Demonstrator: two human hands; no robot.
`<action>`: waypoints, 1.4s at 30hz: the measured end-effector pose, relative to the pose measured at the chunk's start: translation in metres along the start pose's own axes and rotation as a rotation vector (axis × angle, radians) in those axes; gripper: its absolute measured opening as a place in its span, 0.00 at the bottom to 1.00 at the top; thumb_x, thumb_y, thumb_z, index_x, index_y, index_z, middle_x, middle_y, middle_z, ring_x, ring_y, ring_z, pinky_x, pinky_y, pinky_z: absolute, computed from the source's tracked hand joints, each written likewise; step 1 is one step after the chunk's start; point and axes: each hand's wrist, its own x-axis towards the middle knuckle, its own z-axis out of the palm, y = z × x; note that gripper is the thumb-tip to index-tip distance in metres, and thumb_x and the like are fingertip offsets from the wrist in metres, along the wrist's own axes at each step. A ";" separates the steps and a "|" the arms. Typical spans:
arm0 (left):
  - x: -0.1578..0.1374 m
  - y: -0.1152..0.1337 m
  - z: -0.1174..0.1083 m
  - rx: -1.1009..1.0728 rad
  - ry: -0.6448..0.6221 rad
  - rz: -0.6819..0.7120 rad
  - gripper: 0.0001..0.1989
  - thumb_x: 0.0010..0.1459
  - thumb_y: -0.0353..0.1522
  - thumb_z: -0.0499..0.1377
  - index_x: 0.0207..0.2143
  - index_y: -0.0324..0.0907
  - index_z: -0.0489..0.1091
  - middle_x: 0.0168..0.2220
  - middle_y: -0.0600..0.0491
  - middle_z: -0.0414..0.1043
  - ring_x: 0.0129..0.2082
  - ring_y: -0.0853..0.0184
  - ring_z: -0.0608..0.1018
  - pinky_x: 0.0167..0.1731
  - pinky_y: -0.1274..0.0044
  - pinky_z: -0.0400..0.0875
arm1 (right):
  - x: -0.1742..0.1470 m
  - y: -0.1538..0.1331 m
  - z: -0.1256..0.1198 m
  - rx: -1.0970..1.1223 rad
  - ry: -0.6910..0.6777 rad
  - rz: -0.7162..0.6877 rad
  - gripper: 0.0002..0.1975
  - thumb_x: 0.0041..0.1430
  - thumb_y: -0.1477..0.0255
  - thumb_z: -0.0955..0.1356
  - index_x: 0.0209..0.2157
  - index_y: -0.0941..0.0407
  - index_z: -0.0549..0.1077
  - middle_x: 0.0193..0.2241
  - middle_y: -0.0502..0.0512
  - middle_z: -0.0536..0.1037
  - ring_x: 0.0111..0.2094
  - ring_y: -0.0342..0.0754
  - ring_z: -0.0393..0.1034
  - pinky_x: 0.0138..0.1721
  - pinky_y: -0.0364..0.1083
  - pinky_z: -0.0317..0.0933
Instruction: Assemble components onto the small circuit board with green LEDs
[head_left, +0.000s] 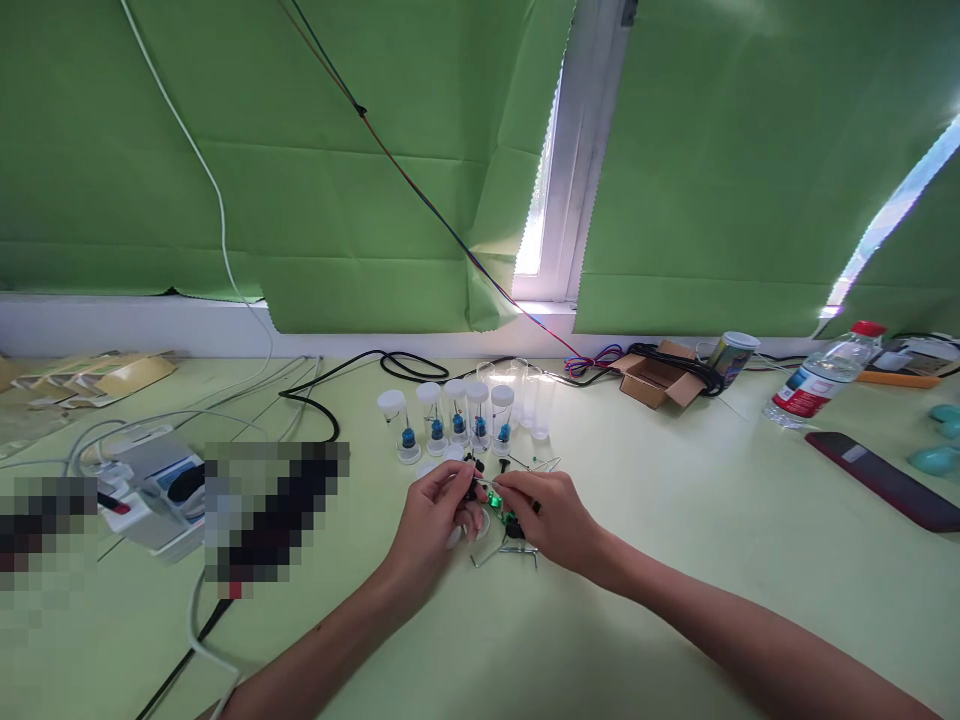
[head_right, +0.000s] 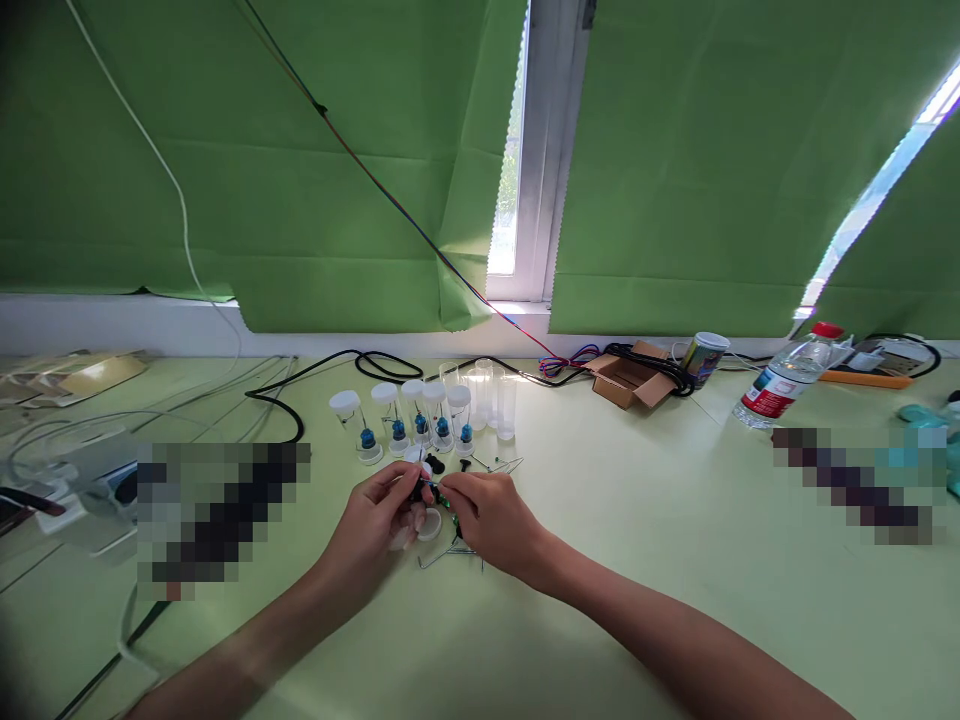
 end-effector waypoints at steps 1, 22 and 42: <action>0.000 0.000 0.000 0.005 0.002 0.005 0.14 0.55 0.43 0.63 0.33 0.40 0.71 0.24 0.56 0.71 0.17 0.73 0.71 0.14 0.81 0.64 | 0.001 -0.002 0.000 0.040 0.007 0.037 0.14 0.68 0.69 0.61 0.33 0.55 0.76 0.22 0.51 0.72 0.22 0.43 0.60 0.28 0.43 0.54; 0.000 0.001 0.000 0.014 -0.009 0.018 0.14 0.56 0.42 0.63 0.32 0.39 0.71 0.24 0.55 0.71 0.15 0.73 0.71 0.12 0.82 0.64 | 0.006 -0.002 -0.005 0.147 -0.013 0.123 0.15 0.66 0.70 0.62 0.27 0.57 0.73 0.20 0.49 0.71 0.21 0.40 0.58 0.26 0.41 0.54; -0.002 0.004 0.002 -0.083 -0.035 -0.077 0.15 0.55 0.42 0.63 0.30 0.39 0.70 0.22 0.57 0.71 0.09 0.78 0.65 0.06 0.86 0.53 | 0.002 0.017 -0.005 -0.473 0.074 -0.399 0.15 0.67 0.84 0.55 0.42 0.58 0.69 0.25 0.52 0.71 0.25 0.43 0.60 0.26 0.42 0.53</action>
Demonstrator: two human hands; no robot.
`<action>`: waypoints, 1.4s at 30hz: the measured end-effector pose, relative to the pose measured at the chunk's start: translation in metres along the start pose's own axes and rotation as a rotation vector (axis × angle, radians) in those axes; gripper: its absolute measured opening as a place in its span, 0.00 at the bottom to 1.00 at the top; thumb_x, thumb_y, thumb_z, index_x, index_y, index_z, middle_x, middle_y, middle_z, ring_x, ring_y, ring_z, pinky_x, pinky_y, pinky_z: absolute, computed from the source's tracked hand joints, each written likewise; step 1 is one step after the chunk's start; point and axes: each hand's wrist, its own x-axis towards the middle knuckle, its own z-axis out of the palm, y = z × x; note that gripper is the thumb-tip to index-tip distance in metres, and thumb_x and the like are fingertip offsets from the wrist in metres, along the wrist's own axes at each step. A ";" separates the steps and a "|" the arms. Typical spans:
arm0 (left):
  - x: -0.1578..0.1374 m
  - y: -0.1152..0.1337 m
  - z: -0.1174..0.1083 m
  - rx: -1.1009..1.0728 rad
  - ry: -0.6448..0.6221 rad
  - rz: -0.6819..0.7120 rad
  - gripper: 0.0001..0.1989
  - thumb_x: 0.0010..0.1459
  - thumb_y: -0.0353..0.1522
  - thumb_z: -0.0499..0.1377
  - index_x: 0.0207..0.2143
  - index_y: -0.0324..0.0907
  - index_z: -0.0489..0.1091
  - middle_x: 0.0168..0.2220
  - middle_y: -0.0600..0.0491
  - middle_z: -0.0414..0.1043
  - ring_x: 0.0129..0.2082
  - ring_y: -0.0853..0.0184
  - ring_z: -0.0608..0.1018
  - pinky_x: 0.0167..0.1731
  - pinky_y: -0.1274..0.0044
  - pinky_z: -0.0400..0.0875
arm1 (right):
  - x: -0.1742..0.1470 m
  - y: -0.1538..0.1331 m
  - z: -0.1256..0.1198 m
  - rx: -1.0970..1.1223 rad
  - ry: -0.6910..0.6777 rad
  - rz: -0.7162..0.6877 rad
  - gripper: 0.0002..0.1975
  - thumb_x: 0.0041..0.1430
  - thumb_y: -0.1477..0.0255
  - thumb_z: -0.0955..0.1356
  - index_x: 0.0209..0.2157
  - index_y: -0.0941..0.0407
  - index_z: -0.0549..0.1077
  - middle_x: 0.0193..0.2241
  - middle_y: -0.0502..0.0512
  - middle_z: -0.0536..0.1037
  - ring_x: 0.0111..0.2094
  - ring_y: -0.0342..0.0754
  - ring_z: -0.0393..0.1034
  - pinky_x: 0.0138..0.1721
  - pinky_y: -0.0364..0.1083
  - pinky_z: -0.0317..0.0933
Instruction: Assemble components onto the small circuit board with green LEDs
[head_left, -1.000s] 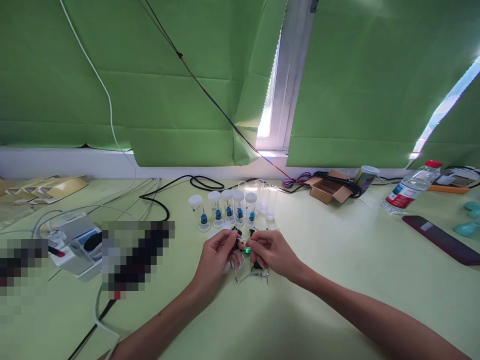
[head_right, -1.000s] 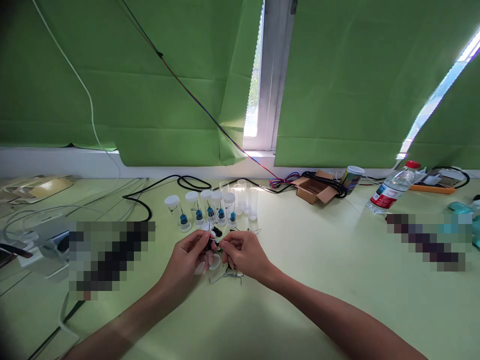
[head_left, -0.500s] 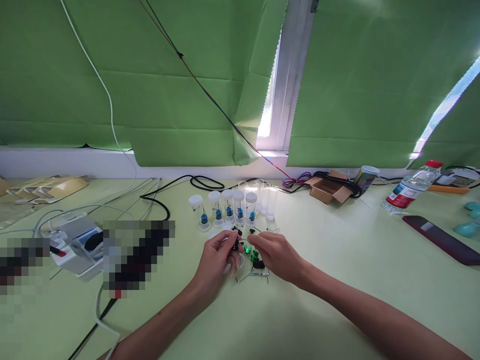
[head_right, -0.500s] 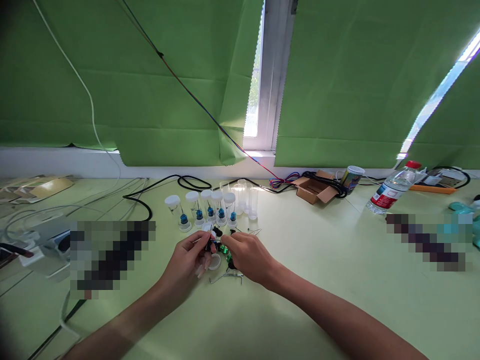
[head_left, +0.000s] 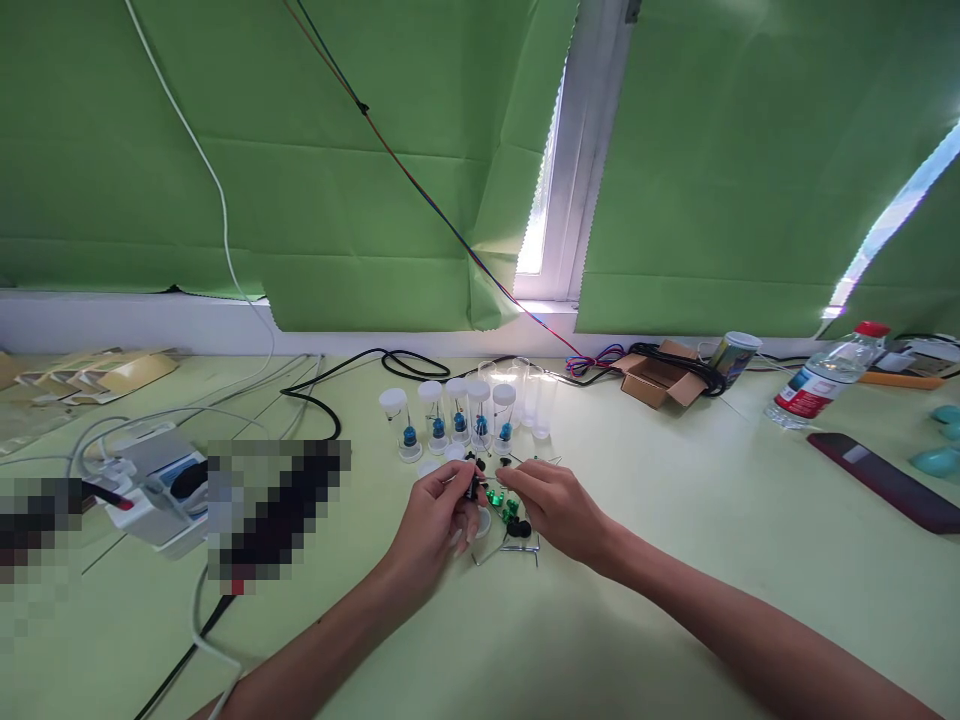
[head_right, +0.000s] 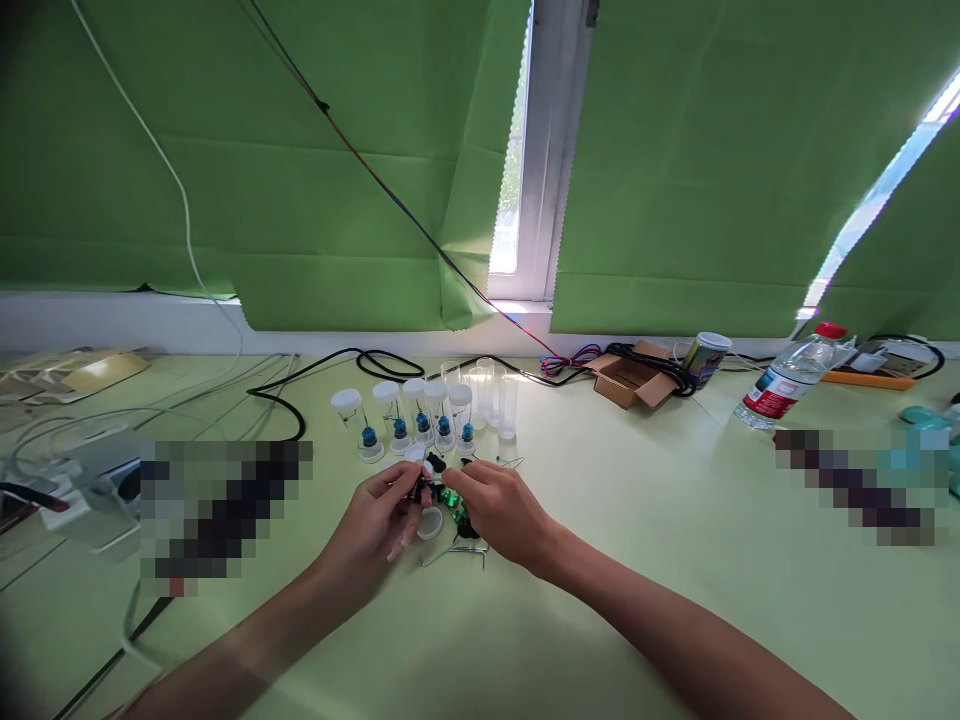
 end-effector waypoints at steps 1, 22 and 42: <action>0.000 -0.001 -0.001 -0.009 -0.002 -0.011 0.15 0.56 0.42 0.63 0.30 0.39 0.70 0.22 0.57 0.71 0.09 0.79 0.64 0.05 0.86 0.52 | 0.000 0.000 -0.002 -0.025 0.001 -0.032 0.15 0.67 0.84 0.55 0.43 0.59 0.69 0.26 0.52 0.71 0.25 0.44 0.61 0.26 0.42 0.52; 0.002 -0.003 -0.003 0.046 -0.036 0.051 0.13 0.58 0.42 0.61 0.32 0.40 0.70 0.23 0.57 0.69 0.15 0.75 0.69 0.10 0.84 0.61 | 0.001 -0.001 -0.004 -0.012 0.026 -0.057 0.14 0.67 0.82 0.56 0.39 0.60 0.72 0.24 0.54 0.72 0.25 0.44 0.61 0.26 0.43 0.52; -0.002 0.004 0.004 0.200 0.019 0.136 0.16 0.56 0.44 0.62 0.32 0.40 0.71 0.25 0.55 0.69 0.17 0.73 0.70 0.14 0.81 0.65 | 0.018 -0.011 -0.012 1.439 -0.153 0.977 0.15 0.54 0.61 0.72 0.34 0.57 0.69 0.20 0.48 0.75 0.15 0.37 0.57 0.17 0.39 0.51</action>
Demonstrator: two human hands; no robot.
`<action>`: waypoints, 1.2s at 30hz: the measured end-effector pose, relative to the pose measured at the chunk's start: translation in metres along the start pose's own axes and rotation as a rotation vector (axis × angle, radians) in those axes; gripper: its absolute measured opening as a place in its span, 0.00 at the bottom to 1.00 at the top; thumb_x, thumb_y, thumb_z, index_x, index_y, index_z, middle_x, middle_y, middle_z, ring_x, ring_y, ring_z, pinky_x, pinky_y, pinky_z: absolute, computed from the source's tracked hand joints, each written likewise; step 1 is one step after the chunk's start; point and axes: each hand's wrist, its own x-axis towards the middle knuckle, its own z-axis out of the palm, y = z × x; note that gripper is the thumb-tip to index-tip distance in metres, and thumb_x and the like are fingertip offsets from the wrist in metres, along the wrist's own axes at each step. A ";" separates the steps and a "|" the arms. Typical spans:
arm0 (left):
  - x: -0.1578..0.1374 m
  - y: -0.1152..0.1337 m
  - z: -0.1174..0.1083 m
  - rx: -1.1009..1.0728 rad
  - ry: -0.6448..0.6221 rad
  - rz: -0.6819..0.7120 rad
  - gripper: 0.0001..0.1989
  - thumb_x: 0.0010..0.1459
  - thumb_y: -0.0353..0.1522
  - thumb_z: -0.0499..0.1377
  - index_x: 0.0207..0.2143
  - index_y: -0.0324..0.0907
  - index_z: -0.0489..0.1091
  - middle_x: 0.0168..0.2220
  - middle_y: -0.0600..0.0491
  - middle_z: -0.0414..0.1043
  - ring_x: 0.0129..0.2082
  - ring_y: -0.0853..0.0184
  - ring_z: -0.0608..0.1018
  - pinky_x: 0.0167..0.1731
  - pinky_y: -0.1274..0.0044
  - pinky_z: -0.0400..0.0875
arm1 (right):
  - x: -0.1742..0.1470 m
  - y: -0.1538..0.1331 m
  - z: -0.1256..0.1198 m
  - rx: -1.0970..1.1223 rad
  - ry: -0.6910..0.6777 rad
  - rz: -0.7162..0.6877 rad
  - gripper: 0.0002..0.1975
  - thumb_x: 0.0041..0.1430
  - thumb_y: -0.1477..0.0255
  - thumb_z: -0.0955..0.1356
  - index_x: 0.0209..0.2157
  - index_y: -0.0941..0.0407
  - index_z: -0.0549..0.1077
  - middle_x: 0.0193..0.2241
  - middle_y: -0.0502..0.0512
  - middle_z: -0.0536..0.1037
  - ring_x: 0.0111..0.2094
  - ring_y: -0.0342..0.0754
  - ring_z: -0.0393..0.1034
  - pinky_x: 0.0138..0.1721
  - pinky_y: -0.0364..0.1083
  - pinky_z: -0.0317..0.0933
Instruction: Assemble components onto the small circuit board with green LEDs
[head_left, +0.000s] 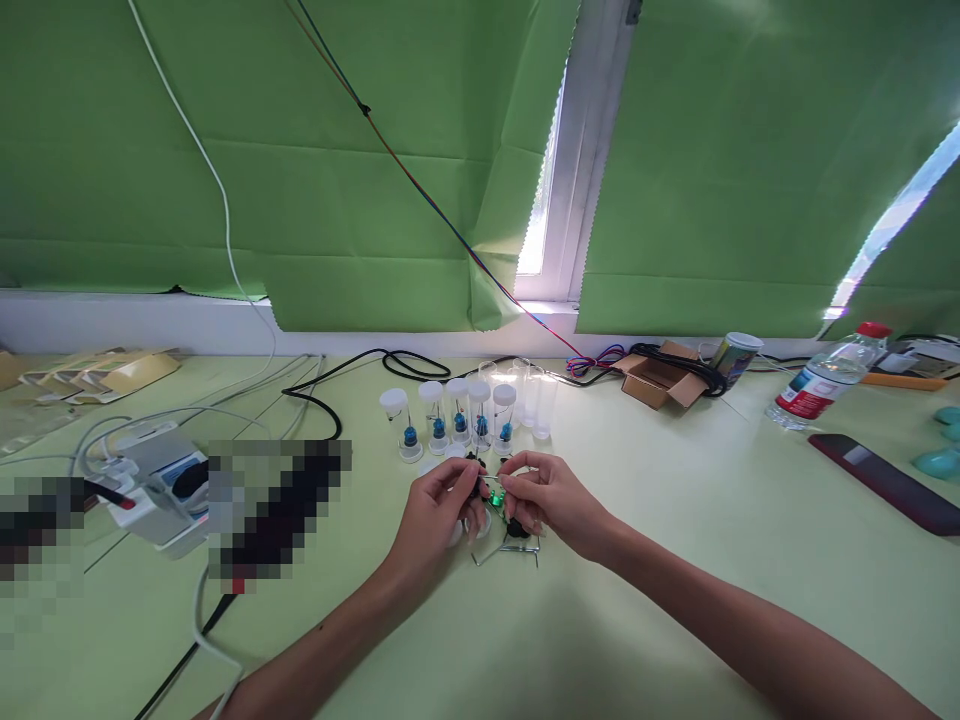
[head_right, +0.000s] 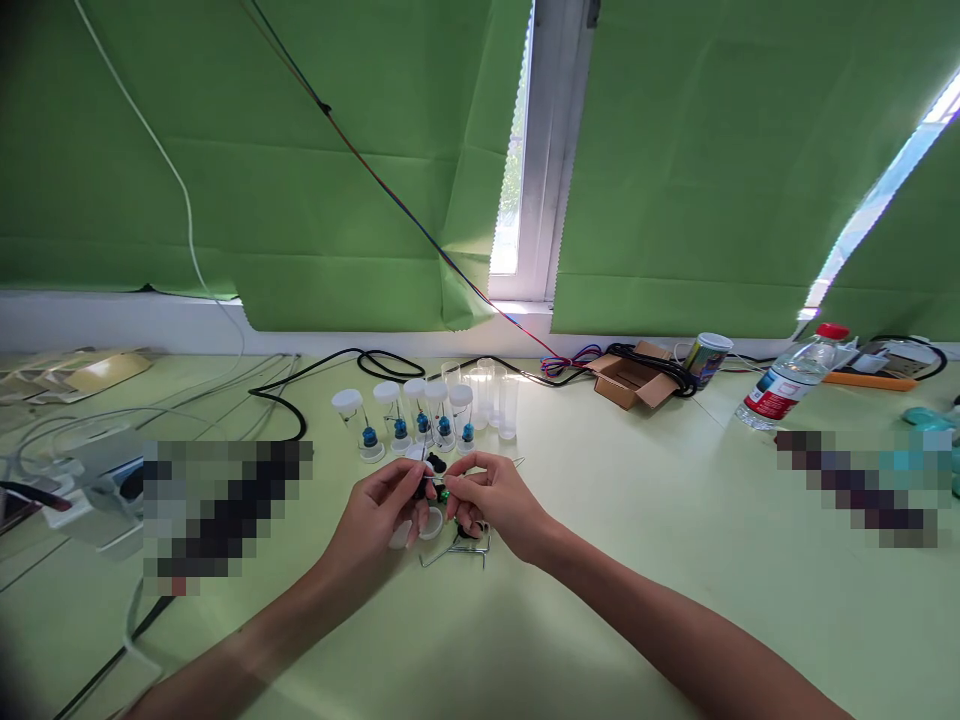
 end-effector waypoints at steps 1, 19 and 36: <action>0.000 -0.001 0.000 0.005 0.000 0.002 0.16 0.56 0.44 0.62 0.32 0.40 0.71 0.25 0.55 0.70 0.17 0.72 0.70 0.14 0.80 0.65 | 0.000 0.000 0.000 0.040 -0.001 0.027 0.15 0.53 0.62 0.73 0.34 0.57 0.69 0.19 0.48 0.74 0.15 0.36 0.57 0.17 0.39 0.50; 0.004 -0.013 -0.004 0.055 -0.026 0.053 0.11 0.54 0.40 0.64 0.32 0.42 0.70 0.25 0.57 0.71 0.17 0.72 0.72 0.19 0.79 0.66 | 0.002 -0.003 0.003 0.205 0.049 0.118 0.18 0.46 0.63 0.77 0.27 0.58 0.67 0.18 0.48 0.73 0.15 0.35 0.56 0.16 0.38 0.46; 0.004 -0.005 -0.003 -0.078 0.044 -0.020 0.13 0.54 0.40 0.64 0.31 0.40 0.69 0.26 0.55 0.70 0.18 0.74 0.70 0.19 0.80 0.64 | -0.002 0.008 0.003 -0.572 0.260 -0.528 0.06 0.58 0.69 0.70 0.36 0.56 0.77 0.32 0.55 0.79 0.32 0.47 0.73 0.37 0.46 0.69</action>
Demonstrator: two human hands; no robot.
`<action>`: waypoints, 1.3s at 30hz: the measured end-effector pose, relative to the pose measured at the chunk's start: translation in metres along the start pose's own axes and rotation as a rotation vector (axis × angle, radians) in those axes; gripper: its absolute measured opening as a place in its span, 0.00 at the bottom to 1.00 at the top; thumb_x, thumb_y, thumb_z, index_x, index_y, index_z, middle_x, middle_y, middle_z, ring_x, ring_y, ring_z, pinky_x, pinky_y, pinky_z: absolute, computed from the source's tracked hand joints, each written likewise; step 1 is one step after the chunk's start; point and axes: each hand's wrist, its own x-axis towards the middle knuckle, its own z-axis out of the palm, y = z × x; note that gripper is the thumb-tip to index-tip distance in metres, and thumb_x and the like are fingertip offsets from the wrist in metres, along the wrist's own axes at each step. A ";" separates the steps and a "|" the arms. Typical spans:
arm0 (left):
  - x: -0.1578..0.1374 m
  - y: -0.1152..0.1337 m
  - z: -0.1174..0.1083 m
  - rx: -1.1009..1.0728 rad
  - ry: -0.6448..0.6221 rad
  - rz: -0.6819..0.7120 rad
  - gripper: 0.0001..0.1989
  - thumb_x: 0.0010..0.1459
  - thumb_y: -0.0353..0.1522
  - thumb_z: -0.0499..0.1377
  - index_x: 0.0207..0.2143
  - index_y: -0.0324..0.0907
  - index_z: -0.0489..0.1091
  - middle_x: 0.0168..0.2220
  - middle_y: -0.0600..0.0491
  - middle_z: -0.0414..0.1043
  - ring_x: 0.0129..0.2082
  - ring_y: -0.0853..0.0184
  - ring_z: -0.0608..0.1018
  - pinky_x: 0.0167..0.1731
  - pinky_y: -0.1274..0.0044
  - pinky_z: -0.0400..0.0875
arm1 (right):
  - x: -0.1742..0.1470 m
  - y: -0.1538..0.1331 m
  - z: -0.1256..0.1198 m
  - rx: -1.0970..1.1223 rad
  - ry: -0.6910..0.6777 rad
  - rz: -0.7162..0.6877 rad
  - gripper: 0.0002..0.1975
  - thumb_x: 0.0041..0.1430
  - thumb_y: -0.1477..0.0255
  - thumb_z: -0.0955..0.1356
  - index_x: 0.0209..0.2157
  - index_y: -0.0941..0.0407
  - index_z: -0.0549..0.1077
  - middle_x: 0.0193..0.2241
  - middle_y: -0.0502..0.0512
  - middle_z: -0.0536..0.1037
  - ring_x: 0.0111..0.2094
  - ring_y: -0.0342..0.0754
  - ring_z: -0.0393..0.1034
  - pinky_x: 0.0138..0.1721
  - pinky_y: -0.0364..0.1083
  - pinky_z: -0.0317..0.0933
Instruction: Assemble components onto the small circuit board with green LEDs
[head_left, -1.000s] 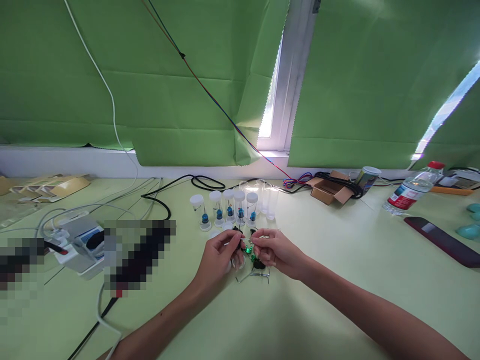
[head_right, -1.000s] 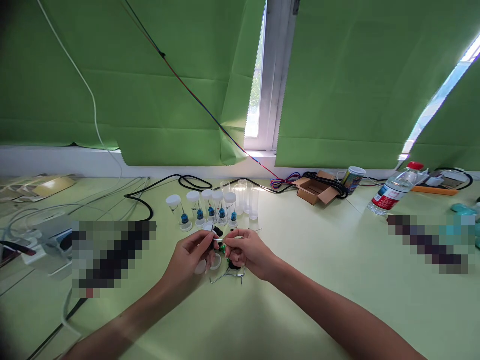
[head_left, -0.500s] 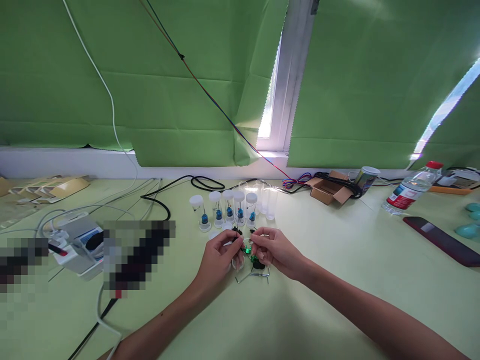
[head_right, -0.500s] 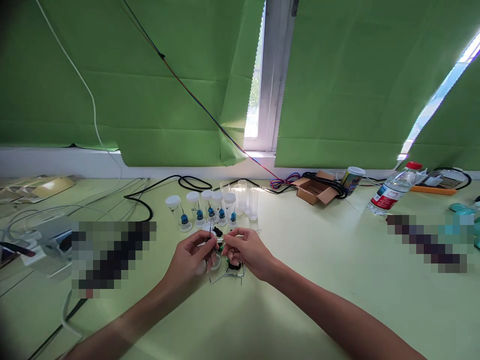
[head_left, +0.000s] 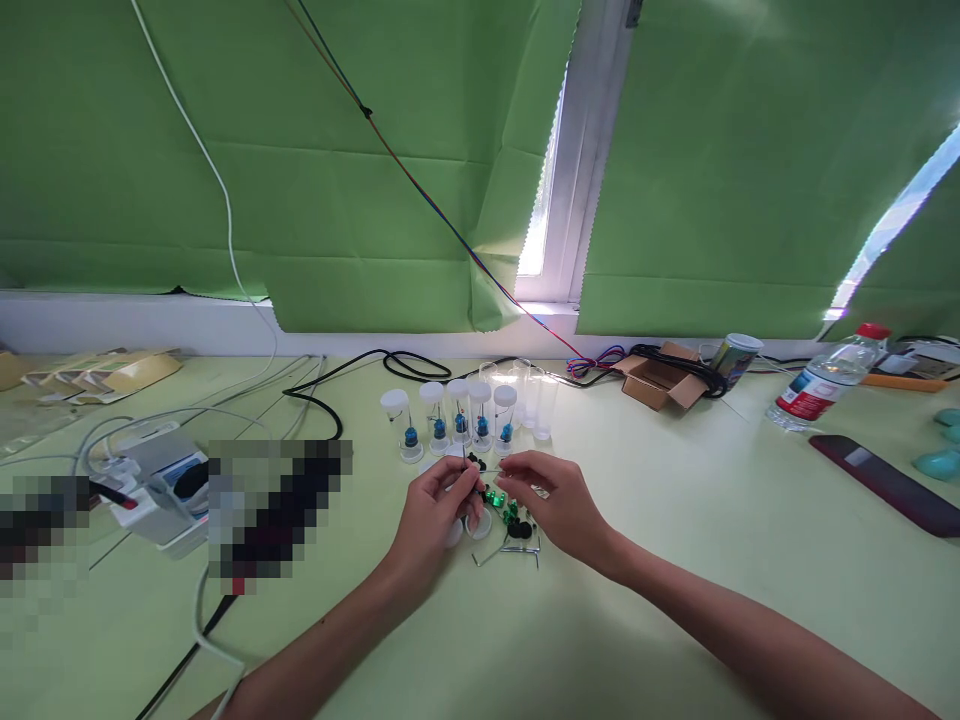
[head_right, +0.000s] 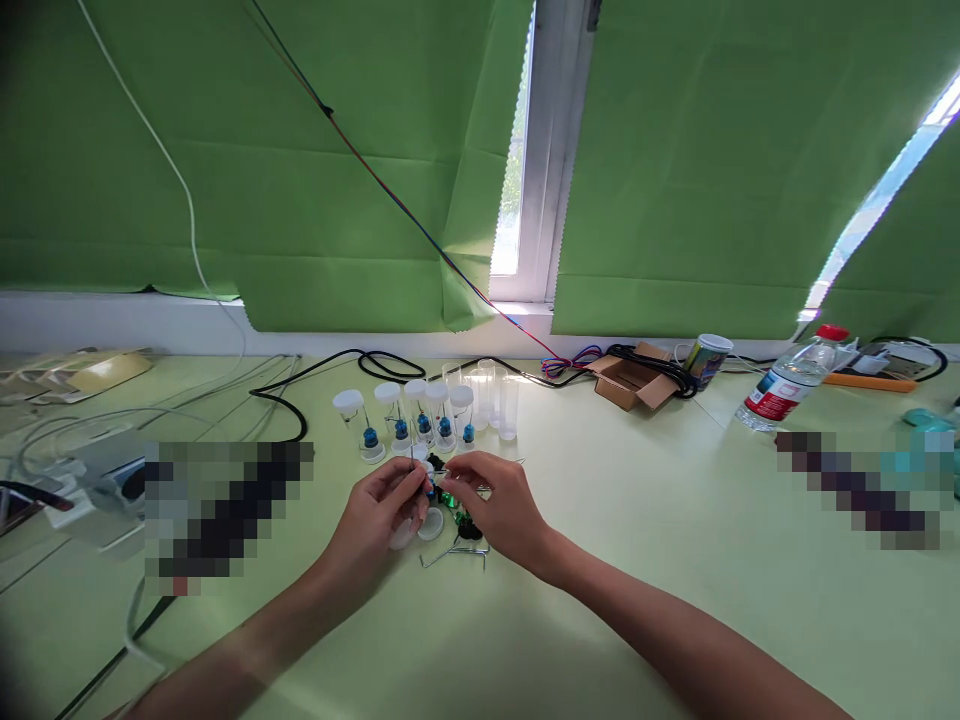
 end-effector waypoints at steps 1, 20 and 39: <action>0.000 0.000 0.000 0.008 -0.004 0.001 0.12 0.54 0.40 0.64 0.31 0.40 0.69 0.26 0.56 0.70 0.18 0.74 0.70 0.19 0.80 0.65 | 0.000 0.000 0.000 -0.022 0.003 -0.018 0.06 0.59 0.69 0.69 0.36 0.56 0.77 0.32 0.55 0.79 0.32 0.47 0.73 0.36 0.46 0.69; -0.002 -0.001 -0.002 0.154 -0.056 0.034 0.13 0.54 0.38 0.64 0.40 0.41 0.72 0.20 0.55 0.73 0.19 0.71 0.72 0.25 0.79 0.67 | 0.004 -0.006 -0.002 0.258 -0.012 0.211 0.13 0.59 0.63 0.69 0.28 0.57 0.75 0.23 0.52 0.75 0.20 0.42 0.65 0.23 0.43 0.62; 0.001 -0.007 -0.003 0.110 -0.046 0.049 0.11 0.53 0.38 0.65 0.34 0.40 0.71 0.19 0.57 0.71 0.17 0.71 0.72 0.21 0.79 0.67 | 0.008 0.004 -0.003 0.655 -0.087 0.552 0.18 0.49 0.59 0.75 0.31 0.60 0.75 0.24 0.51 0.75 0.22 0.37 0.64 0.22 0.38 0.59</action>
